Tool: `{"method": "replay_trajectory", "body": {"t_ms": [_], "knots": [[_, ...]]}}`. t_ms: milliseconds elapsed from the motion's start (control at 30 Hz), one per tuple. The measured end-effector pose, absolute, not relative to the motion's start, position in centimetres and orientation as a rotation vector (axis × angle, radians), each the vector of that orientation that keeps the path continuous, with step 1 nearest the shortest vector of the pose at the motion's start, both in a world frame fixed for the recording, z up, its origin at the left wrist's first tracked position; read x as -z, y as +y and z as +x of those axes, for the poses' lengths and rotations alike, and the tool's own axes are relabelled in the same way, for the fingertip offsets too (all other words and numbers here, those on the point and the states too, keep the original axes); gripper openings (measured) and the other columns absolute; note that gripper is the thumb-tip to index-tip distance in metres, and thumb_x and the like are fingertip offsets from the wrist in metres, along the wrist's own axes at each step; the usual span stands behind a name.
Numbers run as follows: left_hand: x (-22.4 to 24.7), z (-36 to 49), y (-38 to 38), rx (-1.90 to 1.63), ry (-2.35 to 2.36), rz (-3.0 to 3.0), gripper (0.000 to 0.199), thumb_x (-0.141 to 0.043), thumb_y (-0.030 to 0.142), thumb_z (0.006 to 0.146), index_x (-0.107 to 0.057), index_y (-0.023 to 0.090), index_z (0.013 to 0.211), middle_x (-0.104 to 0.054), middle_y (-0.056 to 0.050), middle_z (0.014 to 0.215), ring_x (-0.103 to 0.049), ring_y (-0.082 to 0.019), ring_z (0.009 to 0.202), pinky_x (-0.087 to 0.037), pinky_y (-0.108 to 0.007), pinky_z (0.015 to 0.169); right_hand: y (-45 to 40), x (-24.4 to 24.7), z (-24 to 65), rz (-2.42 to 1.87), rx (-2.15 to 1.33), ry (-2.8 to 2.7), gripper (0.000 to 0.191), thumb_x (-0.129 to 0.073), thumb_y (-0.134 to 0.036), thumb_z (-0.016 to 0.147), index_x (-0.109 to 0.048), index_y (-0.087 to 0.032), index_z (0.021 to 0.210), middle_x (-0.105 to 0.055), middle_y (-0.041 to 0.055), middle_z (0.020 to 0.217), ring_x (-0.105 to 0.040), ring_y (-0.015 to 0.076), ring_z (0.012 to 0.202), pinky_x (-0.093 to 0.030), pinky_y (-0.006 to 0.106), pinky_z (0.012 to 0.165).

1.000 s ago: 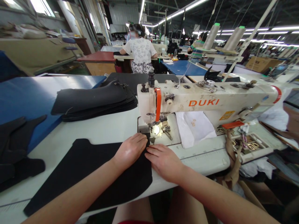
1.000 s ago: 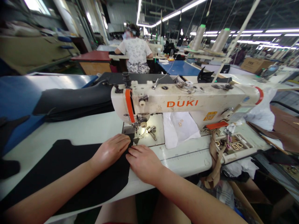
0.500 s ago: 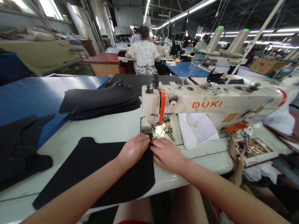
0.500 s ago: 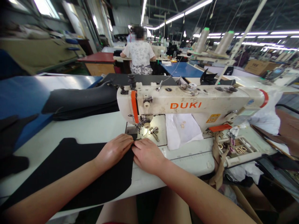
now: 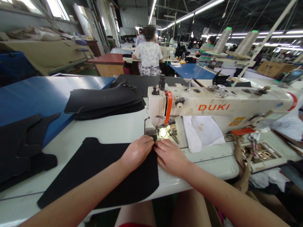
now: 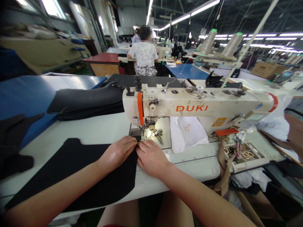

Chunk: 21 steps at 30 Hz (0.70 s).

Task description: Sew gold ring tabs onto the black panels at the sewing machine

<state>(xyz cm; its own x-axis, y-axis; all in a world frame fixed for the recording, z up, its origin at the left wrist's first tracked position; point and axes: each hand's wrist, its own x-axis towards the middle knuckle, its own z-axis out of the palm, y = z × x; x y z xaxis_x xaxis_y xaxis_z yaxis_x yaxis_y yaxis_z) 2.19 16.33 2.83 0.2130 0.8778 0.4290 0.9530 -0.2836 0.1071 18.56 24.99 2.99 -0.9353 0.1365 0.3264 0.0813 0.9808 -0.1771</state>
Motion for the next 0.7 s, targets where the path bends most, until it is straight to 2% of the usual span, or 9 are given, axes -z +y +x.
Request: {"method": "replay_trajectory", "body": {"t_ms": [300,533,700], "knots": [[-2.4,2.1,15.3,0.711,-1.784,-2.275,0.022,-0.040,0.014,0.092,-0.059,0.012,0.104,-0.065,-0.011,0.104,-0.060,-0.021,0.099,-0.053,-0.036,0.089,25.2,-2.0,18.1,-0.148,-0.053,-2.783,0.016,-0.053,-0.014,0.087,-0.063,-0.011,0.099,-0.064,0.0111,0.107,-0.056,0.0226,0.102,-0.039,0.037,0.102],[-2.0,1.6,17.4,0.699,-1.731,-2.268,0.025,-0.041,0.016,0.092,-0.061,0.012,0.107,-0.067,-0.011,0.106,-0.062,-0.022,0.101,-0.053,-0.039,0.092,27.2,-1.9,17.6,-0.177,-0.005,-2.822,0.010,-0.055,-0.012,0.088,-0.064,-0.012,0.092,-0.065,0.0090,0.101,-0.057,0.0214,0.099,-0.040,0.035,0.099],[-1.8,1.1,18.8,0.726,-1.702,-2.268,0.026,-0.041,0.017,0.092,-0.063,0.012,0.105,-0.068,-0.012,0.103,-0.063,-0.022,0.100,-0.054,-0.039,0.091,28.4,-1.9,17.2,-0.218,-0.020,-2.830,0.011,-0.056,-0.011,0.087,-0.063,-0.012,0.095,-0.065,0.0084,0.099,-0.056,0.0214,0.097,-0.041,0.034,0.097]]}}
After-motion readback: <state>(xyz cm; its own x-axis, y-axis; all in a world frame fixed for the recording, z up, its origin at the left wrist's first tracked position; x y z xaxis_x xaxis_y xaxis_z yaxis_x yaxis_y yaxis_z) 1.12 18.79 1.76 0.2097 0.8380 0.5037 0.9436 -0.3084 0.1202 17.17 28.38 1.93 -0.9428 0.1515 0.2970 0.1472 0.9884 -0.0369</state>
